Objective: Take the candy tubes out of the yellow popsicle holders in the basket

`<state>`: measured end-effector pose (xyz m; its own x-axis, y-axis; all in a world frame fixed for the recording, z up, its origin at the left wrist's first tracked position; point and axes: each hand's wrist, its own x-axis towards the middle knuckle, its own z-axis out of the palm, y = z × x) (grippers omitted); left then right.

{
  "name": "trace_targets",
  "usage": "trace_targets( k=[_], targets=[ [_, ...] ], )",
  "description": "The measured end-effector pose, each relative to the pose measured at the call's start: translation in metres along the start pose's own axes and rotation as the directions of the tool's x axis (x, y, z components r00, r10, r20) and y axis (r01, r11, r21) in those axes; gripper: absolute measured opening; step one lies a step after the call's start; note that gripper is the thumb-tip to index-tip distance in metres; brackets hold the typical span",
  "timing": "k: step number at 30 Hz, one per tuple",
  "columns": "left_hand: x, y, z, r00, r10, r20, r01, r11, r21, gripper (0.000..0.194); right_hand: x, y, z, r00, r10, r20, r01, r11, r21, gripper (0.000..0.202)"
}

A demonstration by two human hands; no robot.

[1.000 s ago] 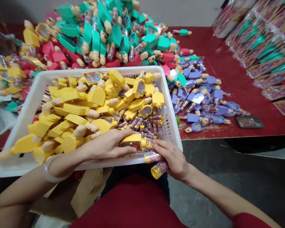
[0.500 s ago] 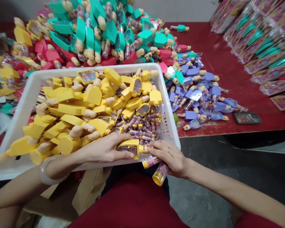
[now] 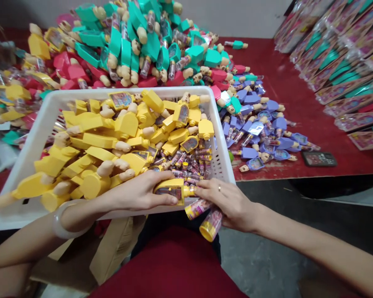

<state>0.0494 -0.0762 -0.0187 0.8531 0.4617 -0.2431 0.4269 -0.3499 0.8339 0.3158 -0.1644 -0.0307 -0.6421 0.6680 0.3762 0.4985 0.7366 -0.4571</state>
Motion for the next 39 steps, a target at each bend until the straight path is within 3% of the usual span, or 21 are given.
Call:
trace_targets(
  k=[2,4,6,9,11,13,20,23,25,27,29,31,33,35,37,39],
  targets=[
    [-0.002,0.001,0.005,0.994,0.085,-0.065,-0.065,0.961,0.268,0.030,0.007,-0.001,-0.003,0.991,0.117,0.059,-0.125,0.981,0.152,0.035],
    [-0.002,-0.002,0.009,0.982,0.172,-0.074,-0.112,0.858,0.502,0.023,0.014,0.000,-0.003,0.954,0.284,0.097,-0.300,0.903,0.308,0.027],
    [-0.002,-0.007,0.013,0.966,0.250,-0.073,-0.152,0.768,0.623,0.020,0.018,0.001,-0.002,0.868,0.471,0.156,-0.488,0.751,0.445,0.019],
    [-0.003,-0.013,0.013,0.931,0.339,-0.135,-0.176,0.741,0.648,0.020,0.020,0.003,-0.001,0.694,0.667,0.270,-0.663,0.447,0.601,0.024],
    [-0.004,-0.013,0.013,0.896,0.402,-0.188,-0.180,0.717,0.673,0.020,0.021,0.005,-0.003,0.608,0.702,0.370,-0.712,0.276,0.645,0.031],
    [-0.006,-0.011,0.013,0.856,0.475,-0.207,-0.190,0.659,0.728,0.019,0.021,0.007,-0.006,0.567,0.685,0.458,-0.743,0.185,0.643,0.033],
    [-0.008,-0.014,0.023,0.765,0.617,-0.182,-0.200,0.497,0.845,0.020,0.021,0.007,-0.008,0.506,0.679,0.532,-0.779,0.095,0.620,0.036],
    [-0.006,-0.016,0.025,0.784,0.593,-0.181,-0.200,0.518,0.832,0.022,0.022,0.004,-0.006,0.465,0.717,0.519,-0.774,0.044,0.632,0.038],
    [-0.005,-0.016,0.022,0.840,0.500,-0.211,-0.179,0.624,0.761,0.023,0.027,0.000,-0.006,0.476,0.737,0.480,-0.759,0.068,0.648,0.038],
    [-0.004,-0.013,0.017,0.892,0.356,-0.279,-0.134,0.796,0.590,0.026,0.039,-0.004,-0.008,0.539,0.766,0.350,-0.704,0.181,0.687,0.035],
    [-0.004,-0.009,0.011,0.920,0.203,-0.334,-0.104,0.951,0.292,0.033,0.055,-0.006,-0.012,0.615,0.774,0.152,-0.576,0.309,0.757,0.032],
    [-0.003,-0.005,0.005,0.955,0.054,-0.291,-0.090,0.989,-0.113,0.040,0.072,-0.005,-0.016,0.653,0.757,-0.007,-0.404,0.356,0.843,0.032],
    [-0.002,-0.004,0.000,0.991,-0.038,-0.128,-0.031,0.864,-0.502,0.045,0.089,-0.002,-0.018,0.679,0.731,-0.071,-0.247,0.319,0.915,0.031],
    [-0.001,-0.005,-0.001,0.997,-0.034,0.067,0.073,0.660,-0.748,0.047,0.103,0.001,-0.019,0.693,0.714,-0.099,-0.154,0.281,0.947,0.028],
    [-0.001,-0.007,-0.001,0.986,0.016,0.166,0.135,0.503,-0.853,0.049,0.113,0.000,-0.017,0.691,0.713,-0.116,-0.122,0.274,0.954,0.028],
    [-0.001,-0.007,0.000,0.983,0.044,0.176,0.138,0.443,-0.886,0.050,0.120,-0.005,-0.016,0.677,0.723,-0.135,-0.123,0.292,0.948,0.030]
  ],
)
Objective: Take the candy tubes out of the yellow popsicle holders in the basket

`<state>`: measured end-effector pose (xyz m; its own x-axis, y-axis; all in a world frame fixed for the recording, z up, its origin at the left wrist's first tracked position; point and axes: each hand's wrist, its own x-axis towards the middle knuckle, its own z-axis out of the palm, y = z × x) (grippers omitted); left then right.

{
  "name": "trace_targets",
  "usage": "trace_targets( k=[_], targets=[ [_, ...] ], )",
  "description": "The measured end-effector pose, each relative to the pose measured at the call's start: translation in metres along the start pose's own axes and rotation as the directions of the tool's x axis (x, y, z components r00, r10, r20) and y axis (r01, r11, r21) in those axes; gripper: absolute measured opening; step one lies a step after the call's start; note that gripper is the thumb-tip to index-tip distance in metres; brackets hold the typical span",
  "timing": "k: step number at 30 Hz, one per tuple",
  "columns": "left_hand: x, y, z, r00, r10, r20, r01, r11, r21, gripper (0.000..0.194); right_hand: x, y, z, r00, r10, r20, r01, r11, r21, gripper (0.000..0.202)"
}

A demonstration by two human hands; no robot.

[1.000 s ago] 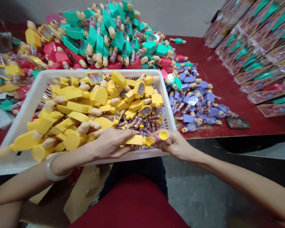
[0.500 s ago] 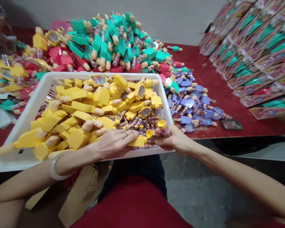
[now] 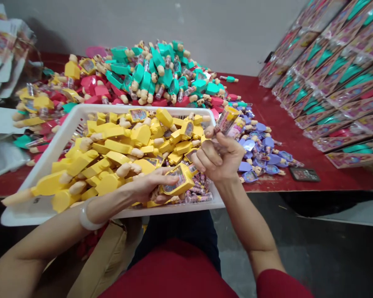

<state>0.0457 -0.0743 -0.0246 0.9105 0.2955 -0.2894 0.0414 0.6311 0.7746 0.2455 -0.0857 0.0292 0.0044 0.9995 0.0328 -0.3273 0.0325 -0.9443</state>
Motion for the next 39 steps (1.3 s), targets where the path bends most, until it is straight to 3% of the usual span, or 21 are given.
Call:
trace_targets(
  k=[2,4,6,9,12,14,15,16,17,18,19,21,22,23,25,28,31,33,35,37,39],
  targets=[
    [-0.001,0.000,0.002,0.999,0.041,-0.031,-0.040,0.998,0.044,0.051,-0.003,-0.001,0.008,1.000,-0.011,-0.027,0.011,1.000,-0.024,0.030],
    [-0.004,0.001,0.006,0.985,0.125,-0.123,-0.099,0.975,0.200,0.052,-0.007,-0.003,0.012,0.998,-0.030,-0.052,0.029,0.999,-0.023,0.028],
    [-0.005,0.000,0.009,0.934,0.280,-0.223,-0.165,0.890,0.424,0.051,-0.009,-0.002,0.015,0.995,-0.046,-0.084,0.048,0.999,0.015,0.025],
    [-0.003,-0.007,0.009,0.788,0.563,-0.249,-0.208,0.624,0.753,0.045,-0.007,0.003,0.015,0.986,-0.038,-0.162,0.056,0.993,0.107,0.023],
    [0.001,-0.017,0.005,0.648,0.747,-0.150,-0.105,0.283,0.953,0.042,-0.003,0.011,0.016,0.976,-0.025,-0.218,0.069,0.979,0.194,0.024],
    [0.003,-0.020,0.002,0.604,0.791,-0.102,-0.017,0.141,0.990,0.044,0.000,0.014,0.018,0.972,-0.039,-0.233,0.091,0.971,0.219,0.026],
    [0.003,-0.018,0.001,0.597,0.795,-0.105,-0.002,0.133,0.991,0.045,0.001,0.014,0.019,0.971,-0.047,-0.234,0.098,0.972,0.215,0.026],
    [0.002,-0.016,0.000,0.606,0.784,-0.132,-0.018,0.179,0.984,0.046,0.001,0.013,0.019,0.972,-0.053,-0.229,0.100,0.975,0.199,0.026],
    [0.001,-0.012,-0.001,0.642,0.746,-0.176,-0.061,0.279,0.958,0.046,0.002,0.012,0.019,0.975,-0.057,-0.215,0.096,0.979,0.177,0.025],
    [0.000,-0.007,-0.001,0.708,0.671,-0.221,-0.118,0.421,0.899,0.046,0.001,0.010,0.017,0.980,-0.060,-0.191,0.090,0.984,0.155,0.023],
    [-0.001,-0.002,-0.001,0.800,0.549,-0.242,-0.164,0.588,0.792,0.046,0.001,0.009,0.015,0.985,-0.065,-0.157,0.087,0.987,0.138,0.021],
    [-0.002,0.004,-0.001,0.968,0.214,-0.131,-0.132,0.878,0.461,0.048,-0.001,0.009,0.006,0.992,-0.109,-0.063,0.117,0.985,0.127,0.020],
    [-0.003,0.006,-0.002,0.998,0.068,-0.018,-0.060,0.953,0.296,0.050,-0.001,0.011,0.001,0.989,-0.150,-0.011,0.150,0.981,0.126,0.026],
    [-0.003,0.006,-0.001,0.995,-0.032,0.092,0.016,0.985,0.170,0.051,-0.002,0.012,-0.003,0.981,-0.191,0.038,0.185,0.975,0.120,0.033],
    [-0.004,0.004,0.000,0.972,-0.098,0.215,0.091,0.995,0.042,0.051,-0.003,0.015,-0.009,0.972,-0.213,0.103,0.208,0.977,0.056,0.046],
    [-0.006,0.003,0.006,0.987,-0.035,0.156,0.026,0.998,0.060,0.045,-0.004,0.011,-0.006,0.991,-0.120,0.064,0.126,0.986,-0.106,0.047],
    [-0.008,0.004,0.013,0.994,0.107,0.000,-0.104,0.968,0.230,0.040,-0.004,0.002,0.005,0.994,-0.098,-0.041,0.092,0.989,-0.116,0.034],
    [-0.007,0.003,0.013,0.947,0.298,-0.120,-0.215,0.865,0.454,0.039,-0.003,0.001,0.012,0.992,-0.100,-0.075,0.098,0.995,-0.029,0.022],
    [-0.004,-0.002,0.010,0.840,0.502,-0.207,-0.226,0.669,0.708,0.039,0.000,0.006,0.014,0.991,-0.099,-0.093,0.106,0.991,0.079,0.015],
    [0.000,-0.010,0.003,0.750,0.626,-0.214,-0.104,0.430,0.897,0.038,0.003,0.017,0.013,0.987,-0.094,-0.133,0.118,0.976,0.181,0.015],
    [0.004,-0.017,-0.004,0.698,0.694,-0.178,0.071,0.180,0.981,0.040,0.008,0.029,0.010,0.977,-0.087,-0.193,0.137,0.955,0.264,0.018]
  ],
)
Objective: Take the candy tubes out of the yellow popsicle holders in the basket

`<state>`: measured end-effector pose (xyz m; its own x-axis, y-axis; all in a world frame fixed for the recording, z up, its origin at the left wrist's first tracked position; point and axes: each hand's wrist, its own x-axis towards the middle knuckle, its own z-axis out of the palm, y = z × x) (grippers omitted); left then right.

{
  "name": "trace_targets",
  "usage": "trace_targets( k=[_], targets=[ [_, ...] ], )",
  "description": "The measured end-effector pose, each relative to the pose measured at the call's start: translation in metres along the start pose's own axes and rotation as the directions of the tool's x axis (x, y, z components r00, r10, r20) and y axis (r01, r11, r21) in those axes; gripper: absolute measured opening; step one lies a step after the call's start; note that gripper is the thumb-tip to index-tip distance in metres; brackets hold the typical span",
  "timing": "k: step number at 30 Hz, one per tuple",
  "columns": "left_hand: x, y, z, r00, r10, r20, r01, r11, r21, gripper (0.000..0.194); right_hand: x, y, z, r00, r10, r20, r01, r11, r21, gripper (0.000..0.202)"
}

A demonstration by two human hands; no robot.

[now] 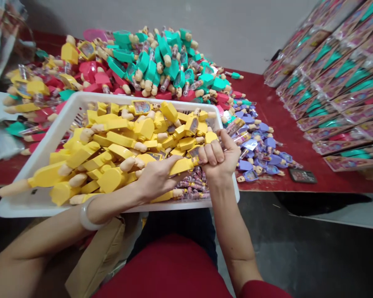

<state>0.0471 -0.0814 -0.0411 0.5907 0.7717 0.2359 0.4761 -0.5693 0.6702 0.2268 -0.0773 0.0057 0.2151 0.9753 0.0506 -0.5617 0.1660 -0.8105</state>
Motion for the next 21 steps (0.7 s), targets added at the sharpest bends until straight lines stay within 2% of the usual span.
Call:
trace_targets(
  k=[2,4,6,8,10,11,12,13,14,16,17,19,21],
  targets=[
    [0.000,-0.005,0.005,0.999,0.037,-0.037,-0.028,0.974,0.227,0.043,0.004,0.010,-0.005,0.999,-0.001,-0.052,0.003,0.999,0.043,0.023],
    [0.000,-0.005,0.006,0.999,0.032,-0.031,-0.020,0.946,0.324,0.043,0.008,0.016,-0.009,0.995,0.018,-0.095,-0.016,0.999,0.028,0.028],
    [0.002,-0.001,0.000,0.999,-0.008,0.036,-0.005,0.940,0.340,0.043,0.008,0.019,-0.013,0.986,0.016,-0.166,-0.023,0.999,-0.040,0.029],
    [0.007,0.002,-0.017,0.985,-0.089,0.145,0.032,0.935,0.354,0.040,0.003,0.019,-0.022,0.967,-0.060,-0.248,0.020,0.987,-0.161,0.024],
    [0.017,0.000,-0.048,0.956,-0.224,0.187,0.132,0.902,0.411,0.038,-0.007,0.019,-0.036,0.951,-0.152,-0.270,0.062,0.947,-0.314,0.026],
    [0.026,-0.002,-0.069,0.943,-0.295,0.152,0.201,0.871,0.447,0.038,-0.014,0.019,-0.045,0.957,-0.153,-0.248,0.049,0.924,-0.380,0.027],
    [0.036,-0.006,-0.092,0.933,-0.355,0.066,0.284,0.834,0.474,0.041,-0.021,0.019,-0.053,0.967,-0.131,-0.217,0.024,0.900,-0.435,0.026],
    [0.048,-0.011,-0.116,0.918,-0.390,-0.066,0.371,0.791,0.487,0.045,-0.028,0.020,-0.060,0.980,-0.085,-0.181,-0.013,0.876,-0.481,0.026],
    [0.061,-0.015,-0.140,0.901,-0.396,-0.177,0.428,0.749,0.506,0.049,-0.034,0.021,-0.066,0.988,-0.035,-0.150,-0.050,0.849,-0.526,0.025],
    [0.087,-0.023,-0.177,0.870,-0.352,-0.346,0.492,0.676,0.549,0.065,-0.045,0.024,-0.072,0.994,0.054,-0.094,-0.101,0.779,-0.618,0.028],
    [0.098,-0.026,-0.187,0.874,-0.307,-0.376,0.481,0.657,0.580,0.067,-0.050,0.025,-0.072,0.994,0.085,-0.073,-0.112,0.733,-0.671,0.030],
    [0.113,-0.029,-0.187,0.891,-0.274,-0.361,0.451,0.619,0.643,0.064,-0.054,0.026,-0.067,0.993,0.110,-0.033,-0.096,0.638,-0.764,0.033],
    [0.117,-0.033,-0.163,0.907,-0.337,-0.253,0.412,0.581,0.702,0.057,-0.056,0.026,-0.062,0.996,0.089,0.020,-0.035,0.570,-0.821,0.033]
  ],
)
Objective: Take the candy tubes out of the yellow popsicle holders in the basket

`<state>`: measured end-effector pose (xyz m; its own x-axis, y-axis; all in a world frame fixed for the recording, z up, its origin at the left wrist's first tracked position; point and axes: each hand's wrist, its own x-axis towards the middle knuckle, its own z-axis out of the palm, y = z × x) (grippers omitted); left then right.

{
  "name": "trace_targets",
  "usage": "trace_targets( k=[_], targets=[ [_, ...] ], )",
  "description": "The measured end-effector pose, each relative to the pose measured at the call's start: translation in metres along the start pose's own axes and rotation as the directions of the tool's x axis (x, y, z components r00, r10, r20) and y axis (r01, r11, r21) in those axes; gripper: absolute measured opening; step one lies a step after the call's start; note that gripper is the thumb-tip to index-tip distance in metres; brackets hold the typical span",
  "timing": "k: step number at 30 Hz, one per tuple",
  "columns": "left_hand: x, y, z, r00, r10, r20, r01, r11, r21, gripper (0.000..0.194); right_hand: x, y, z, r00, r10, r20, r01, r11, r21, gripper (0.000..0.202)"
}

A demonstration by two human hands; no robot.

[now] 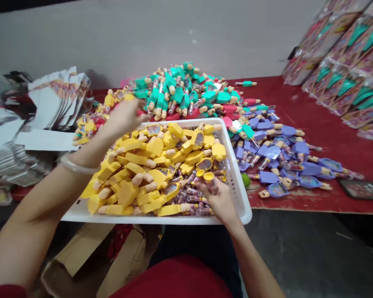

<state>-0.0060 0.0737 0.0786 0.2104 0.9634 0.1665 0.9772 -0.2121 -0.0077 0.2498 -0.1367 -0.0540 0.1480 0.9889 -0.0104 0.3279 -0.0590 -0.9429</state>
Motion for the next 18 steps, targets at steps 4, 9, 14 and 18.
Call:
trace_targets(
  k=[4,9,14,18],
  targets=[
    [-0.023,0.028,0.057,0.956,0.078,0.283,-0.125,0.980,0.153,0.057,-0.005,0.002,0.000,0.992,-0.128,0.008,0.128,0.990,-0.055,0.032],
    [-0.042,0.034,0.077,0.957,0.087,0.278,-0.114,0.990,0.083,0.040,-0.024,0.020,-0.001,0.982,-0.190,-0.013,0.190,0.982,0.006,0.035],
    [-0.088,0.064,0.039,0.986,0.095,0.137,0.055,0.590,-0.806,0.034,-0.038,0.026,0.002,0.948,-0.317,-0.008,0.317,0.948,0.006,0.042],
    [-0.139,0.110,0.029,0.946,0.179,0.270,0.299,-0.161,-0.941,0.034,-0.038,0.023,0.006,0.904,-0.427,-0.015,0.427,0.904,-0.034,0.043]
  ],
)
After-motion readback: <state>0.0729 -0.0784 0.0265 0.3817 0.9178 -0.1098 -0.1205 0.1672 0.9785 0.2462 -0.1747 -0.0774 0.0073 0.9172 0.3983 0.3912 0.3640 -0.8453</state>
